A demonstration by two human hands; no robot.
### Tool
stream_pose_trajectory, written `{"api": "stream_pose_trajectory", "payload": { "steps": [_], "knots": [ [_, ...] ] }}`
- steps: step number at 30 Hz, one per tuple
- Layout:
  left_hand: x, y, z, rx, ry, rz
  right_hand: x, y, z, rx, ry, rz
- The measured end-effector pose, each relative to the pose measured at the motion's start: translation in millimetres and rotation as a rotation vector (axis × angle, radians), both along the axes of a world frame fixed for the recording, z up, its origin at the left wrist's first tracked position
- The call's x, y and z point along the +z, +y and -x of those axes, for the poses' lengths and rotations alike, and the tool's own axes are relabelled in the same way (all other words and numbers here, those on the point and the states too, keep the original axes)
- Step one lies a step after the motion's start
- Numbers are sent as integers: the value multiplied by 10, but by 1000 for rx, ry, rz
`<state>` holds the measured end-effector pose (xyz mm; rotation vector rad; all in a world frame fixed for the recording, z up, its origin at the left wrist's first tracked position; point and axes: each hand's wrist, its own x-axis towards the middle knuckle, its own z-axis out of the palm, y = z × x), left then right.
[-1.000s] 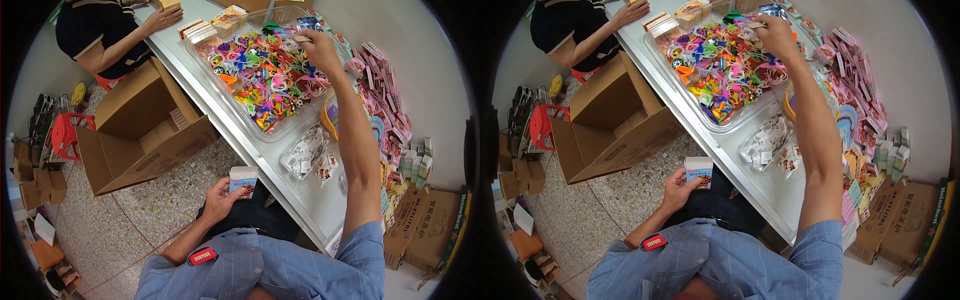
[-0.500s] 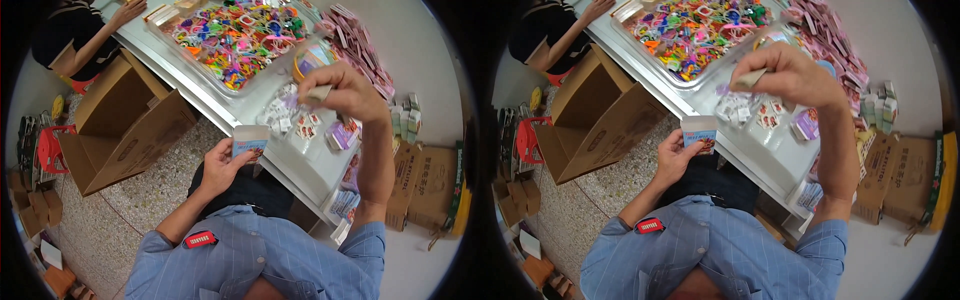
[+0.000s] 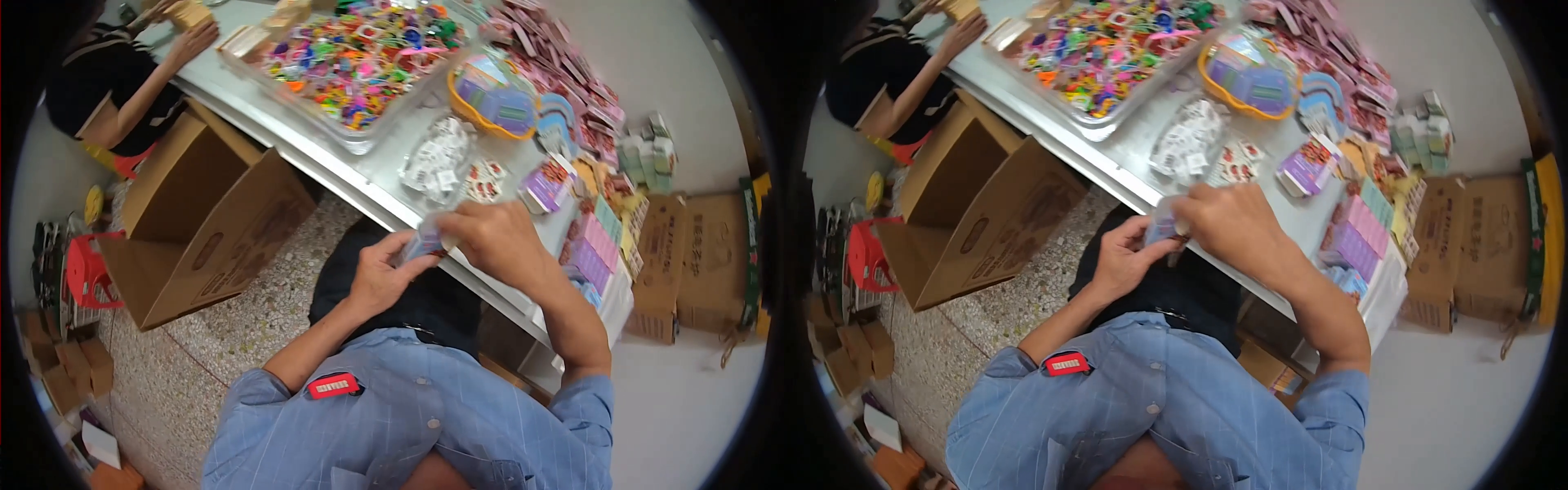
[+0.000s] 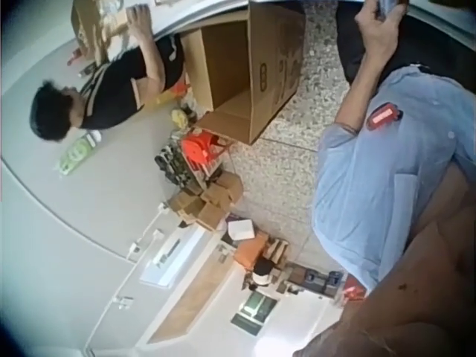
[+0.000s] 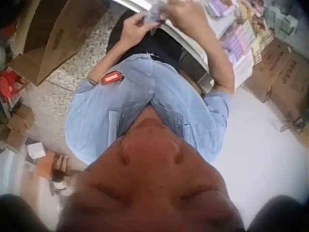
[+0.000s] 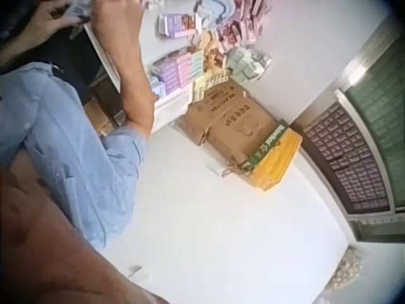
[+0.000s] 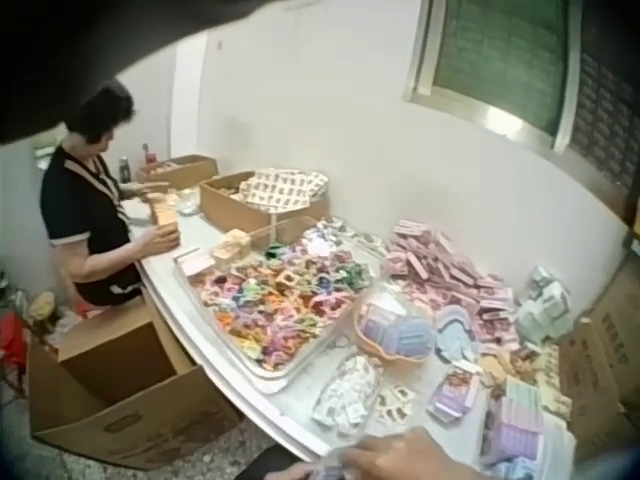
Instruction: Packaging small colorful items and stickers into plastic bags and then into boxes.
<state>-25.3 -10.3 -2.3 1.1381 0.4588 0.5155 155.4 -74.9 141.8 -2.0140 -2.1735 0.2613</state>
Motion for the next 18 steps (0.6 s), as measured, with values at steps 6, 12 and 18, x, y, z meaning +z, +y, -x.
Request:
{"api": "stream_pose_trajectory", "payload": {
  "steps": [6, 12, 18],
  "knots": [
    [-55, -32, 207, 35, 85, -385, -332, -246, 208, 23, 441, 207],
    [-238, -99, 472, -113, 123, -320, -529, -320, 442, -33, 746, 447],
    [-438, -129, 528, -119, 69, 44, -642, -411, 597, -589, 870, -38]
  ]
}}
